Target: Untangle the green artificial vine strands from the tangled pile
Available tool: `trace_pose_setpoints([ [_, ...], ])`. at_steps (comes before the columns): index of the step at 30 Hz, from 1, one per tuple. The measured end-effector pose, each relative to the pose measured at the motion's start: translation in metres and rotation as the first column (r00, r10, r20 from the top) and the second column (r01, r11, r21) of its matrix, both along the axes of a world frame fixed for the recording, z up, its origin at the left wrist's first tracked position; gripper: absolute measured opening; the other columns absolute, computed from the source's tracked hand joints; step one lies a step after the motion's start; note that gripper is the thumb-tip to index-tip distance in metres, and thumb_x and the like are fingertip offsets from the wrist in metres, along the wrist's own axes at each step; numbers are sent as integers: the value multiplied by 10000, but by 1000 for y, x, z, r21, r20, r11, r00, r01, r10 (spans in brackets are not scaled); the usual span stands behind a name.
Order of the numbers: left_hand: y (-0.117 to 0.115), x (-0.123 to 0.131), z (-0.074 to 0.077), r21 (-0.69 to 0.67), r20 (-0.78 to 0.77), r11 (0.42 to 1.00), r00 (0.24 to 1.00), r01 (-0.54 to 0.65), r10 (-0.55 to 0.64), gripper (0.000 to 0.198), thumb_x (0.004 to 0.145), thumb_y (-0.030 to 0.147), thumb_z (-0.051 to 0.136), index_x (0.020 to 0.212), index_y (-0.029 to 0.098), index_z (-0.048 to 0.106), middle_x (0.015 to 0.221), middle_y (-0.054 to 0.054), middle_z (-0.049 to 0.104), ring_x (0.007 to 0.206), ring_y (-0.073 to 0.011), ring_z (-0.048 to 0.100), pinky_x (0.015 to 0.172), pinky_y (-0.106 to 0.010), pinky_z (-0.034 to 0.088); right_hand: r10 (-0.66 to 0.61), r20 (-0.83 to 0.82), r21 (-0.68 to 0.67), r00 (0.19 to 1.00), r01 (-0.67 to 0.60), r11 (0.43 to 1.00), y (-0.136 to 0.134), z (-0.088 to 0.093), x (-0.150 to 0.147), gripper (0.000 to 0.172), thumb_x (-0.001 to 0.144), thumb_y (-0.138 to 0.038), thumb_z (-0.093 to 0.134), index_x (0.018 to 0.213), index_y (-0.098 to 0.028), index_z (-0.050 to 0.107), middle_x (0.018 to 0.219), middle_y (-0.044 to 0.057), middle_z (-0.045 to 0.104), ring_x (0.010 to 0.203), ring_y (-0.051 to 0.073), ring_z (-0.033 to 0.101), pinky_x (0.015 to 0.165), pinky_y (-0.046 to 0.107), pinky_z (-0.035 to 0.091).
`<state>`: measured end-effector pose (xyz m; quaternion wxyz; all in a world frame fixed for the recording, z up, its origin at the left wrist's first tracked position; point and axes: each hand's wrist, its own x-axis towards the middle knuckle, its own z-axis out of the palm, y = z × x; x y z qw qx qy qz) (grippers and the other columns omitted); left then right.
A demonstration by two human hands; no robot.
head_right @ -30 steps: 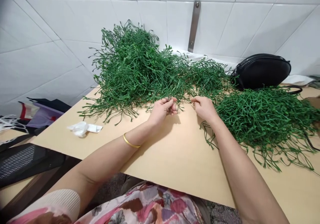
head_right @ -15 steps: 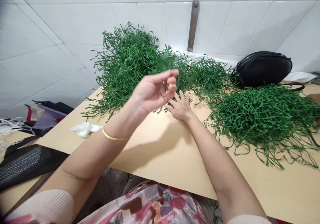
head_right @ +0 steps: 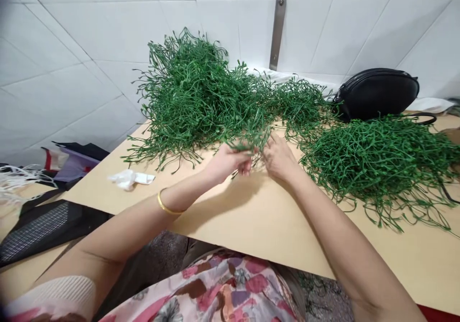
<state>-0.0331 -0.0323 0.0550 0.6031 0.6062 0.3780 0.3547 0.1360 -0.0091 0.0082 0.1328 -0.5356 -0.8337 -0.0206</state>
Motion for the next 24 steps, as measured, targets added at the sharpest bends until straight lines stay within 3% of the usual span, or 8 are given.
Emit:
trace_pose_setpoints([
  [3,-21,-11,-27,162,-327,971,938,176,-116,153,728,134,464,584,163,506,441,25,462,419,-77,426,459,-201,325,-72,12,38,997,72,997,-19,8,24,286,821,-222,417,928,-110,658,1122,177,575,1113,302,434,930,443,354],
  [5,-33,-15,-34,338,-510,888,854,311,-105,151,727,131,454,595,169,518,484,15,473,467,-85,400,492,-213,300,-179,-139,38,974,186,982,-31,14,34,311,836,-240,396,956,-115,655,1003,155,618,978,266,523,844,398,414],
  [8,-44,-12,-39,474,-671,745,741,469,-39,161,747,145,436,623,167,535,565,-14,506,481,-91,361,504,-243,268,-295,-440,-143,848,258,956,-45,22,37,357,865,-332,372,1017,-142,633,879,97,647,755,193,589,699,320,450],
  [10,-47,-8,-42,482,-741,691,671,538,-6,162,760,156,427,672,161,562,621,-37,537,486,-97,382,501,-251,274,-307,-471,-271,827,196,943,-51,26,30,405,837,-436,436,1079,-159,607,878,74,650,683,170,580,650,301,440],
  [13,-51,-3,-45,460,-843,605,534,650,66,224,798,155,378,810,148,602,702,-75,589,527,-121,458,510,-256,314,-215,-326,-326,921,104,939,-55,25,13,522,746,-488,561,1149,-157,555,975,92,629,779,189,565,679,299,421],
  [18,-66,-7,-43,411,-909,442,395,798,132,282,829,118,327,965,115,574,801,-112,622,640,-181,570,532,-287,396,-102,-50,-285,993,84,955,-59,13,-10,186,796,-282,476,895,-164,580,838,84,600,798,198,504,691,297,352],
  [21,-81,-13,-42,420,-906,373,406,827,118,272,838,118,325,978,90,556,820,-119,618,666,-189,588,555,-307,438,30,-151,-260,988,-69,963,-65,12,-11,135,808,-207,431,816,-172,561,782,54,580,764,170,478,699,286,331],
  [24,-94,-18,-43,424,-902,350,423,835,82,298,834,127,335,1046,78,538,865,-124,626,710,-186,593,601,-308,462,152,-375,-240,914,-254,937,-76,23,-10,104,799,-195,447,754,-168,536,714,17,533,675,128,448,650,257,332],
])
